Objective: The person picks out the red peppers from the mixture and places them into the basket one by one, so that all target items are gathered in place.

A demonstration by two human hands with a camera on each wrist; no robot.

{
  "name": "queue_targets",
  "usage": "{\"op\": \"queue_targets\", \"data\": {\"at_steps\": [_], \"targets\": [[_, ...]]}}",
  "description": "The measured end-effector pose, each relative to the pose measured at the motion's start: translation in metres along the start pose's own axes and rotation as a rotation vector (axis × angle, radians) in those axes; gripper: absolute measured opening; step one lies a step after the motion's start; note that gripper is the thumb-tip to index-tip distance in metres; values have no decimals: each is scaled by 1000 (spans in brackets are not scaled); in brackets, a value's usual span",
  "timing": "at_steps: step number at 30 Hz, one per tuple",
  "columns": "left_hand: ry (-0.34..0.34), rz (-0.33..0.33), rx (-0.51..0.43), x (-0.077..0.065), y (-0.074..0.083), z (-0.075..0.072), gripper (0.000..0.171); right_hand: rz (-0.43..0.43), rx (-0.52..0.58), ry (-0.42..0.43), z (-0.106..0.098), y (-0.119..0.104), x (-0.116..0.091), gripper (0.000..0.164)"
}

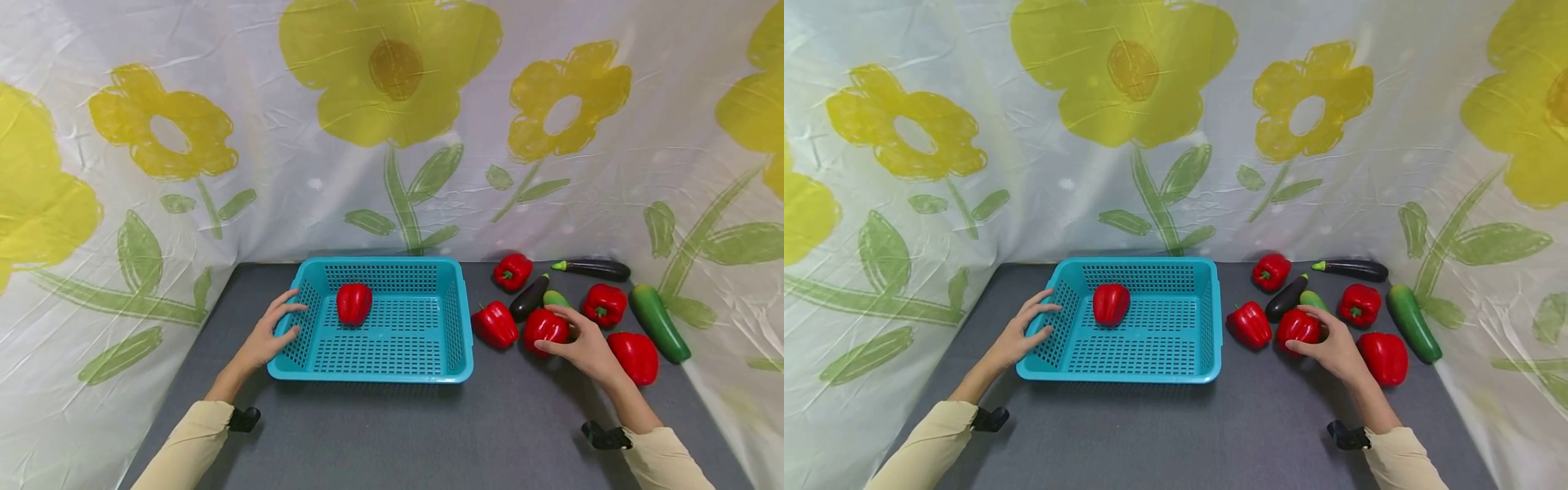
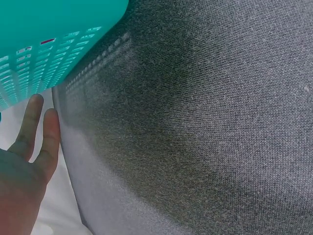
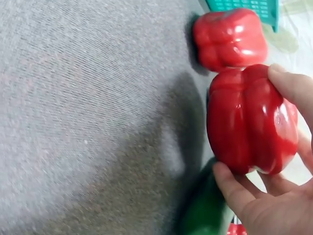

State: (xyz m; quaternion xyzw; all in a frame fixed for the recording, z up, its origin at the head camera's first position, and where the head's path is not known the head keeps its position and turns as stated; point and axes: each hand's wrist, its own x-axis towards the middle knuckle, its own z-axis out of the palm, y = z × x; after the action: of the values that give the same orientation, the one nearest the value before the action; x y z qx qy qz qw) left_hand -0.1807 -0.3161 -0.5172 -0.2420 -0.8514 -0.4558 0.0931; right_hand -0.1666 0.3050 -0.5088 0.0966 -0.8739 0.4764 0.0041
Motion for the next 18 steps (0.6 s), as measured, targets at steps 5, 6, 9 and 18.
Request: {"op": "queue_targets", "data": {"at_steps": [5, 6, 9, 18], "targets": [[-3, -7, 1, 0, 2, 0, 38, -19, -15, 12, -7, -2, 1, 73], [-4, -9, 2, 0, 2, 0, 38, -20, -16, 13, -8, -2, 1, 72], [-1, -7, 7, 0, 1, 0, 39, -20, -9, 13, -14, -7, 3, 72], [1, -5, 10, 0, 0, 0, 39, -38, 55, 15, -26, -26, 11, 69]]}}
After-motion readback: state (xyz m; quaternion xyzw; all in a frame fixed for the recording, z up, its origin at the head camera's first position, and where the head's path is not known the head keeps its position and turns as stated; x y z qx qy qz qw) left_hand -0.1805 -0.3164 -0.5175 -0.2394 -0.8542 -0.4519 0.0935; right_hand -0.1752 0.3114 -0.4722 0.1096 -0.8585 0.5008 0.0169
